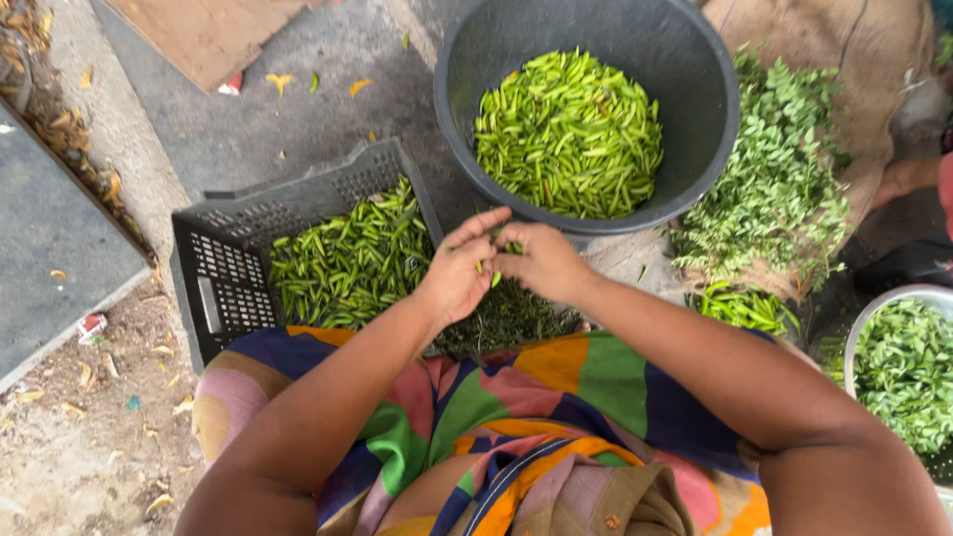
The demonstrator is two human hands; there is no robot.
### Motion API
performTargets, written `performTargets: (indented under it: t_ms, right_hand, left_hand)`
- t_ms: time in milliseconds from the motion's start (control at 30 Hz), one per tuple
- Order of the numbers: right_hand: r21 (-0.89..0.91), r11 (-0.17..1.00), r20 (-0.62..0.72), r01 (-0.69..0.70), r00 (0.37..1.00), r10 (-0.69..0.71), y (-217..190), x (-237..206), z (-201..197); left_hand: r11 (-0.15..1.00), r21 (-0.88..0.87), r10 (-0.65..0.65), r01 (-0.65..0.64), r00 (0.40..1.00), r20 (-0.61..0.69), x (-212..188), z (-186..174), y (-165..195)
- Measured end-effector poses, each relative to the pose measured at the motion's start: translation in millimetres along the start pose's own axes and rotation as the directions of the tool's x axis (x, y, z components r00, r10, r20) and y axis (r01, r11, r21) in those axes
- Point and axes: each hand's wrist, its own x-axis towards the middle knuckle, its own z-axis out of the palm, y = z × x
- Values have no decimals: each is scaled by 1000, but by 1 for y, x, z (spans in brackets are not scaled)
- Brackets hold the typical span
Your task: The person sits on the ground and removes stems from green chilies by hand, placing the de-stemmed chilies into a black basin and discarding the stems onto the floor. Another person nearby is also processing green leafy vegetables.
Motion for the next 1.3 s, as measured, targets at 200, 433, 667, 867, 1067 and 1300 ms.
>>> performTargets:
  t_ms: [200, 433, 667, 867, 1067, 1300]
  right_hand:
    - [511, 798, 103, -319, 945, 312, 7, 15, -35]
    - [571, 795, 44, -204, 975, 219, 9, 11, -56]
    - [-460, 875, -384, 151, 855, -350, -17, 12, -105]
    - [-722, 692, -290, 21, 898, -330, -31, -2, -136]
    - [-513, 748, 118, 420, 898, -423, -34, -21, -58]
    - [-493, 605, 186, 625, 755, -629, -40, -23, -26]
  left_hand:
    - [977, 60, -183, 204, 949, -257, 0, -14, 5]
    - [937, 109, -313, 332, 936, -160, -3, -21, 9]
    - [901, 224, -342, 370, 927, -155, -7, -2, 15]
    - [867, 301, -352, 397, 916, -194, -15, 21, 32]
    - [901, 193, -357, 388, 917, -176, -16, 17, 31]
    - [941, -59, -333, 334, 942, 31, -11, -6, 15]
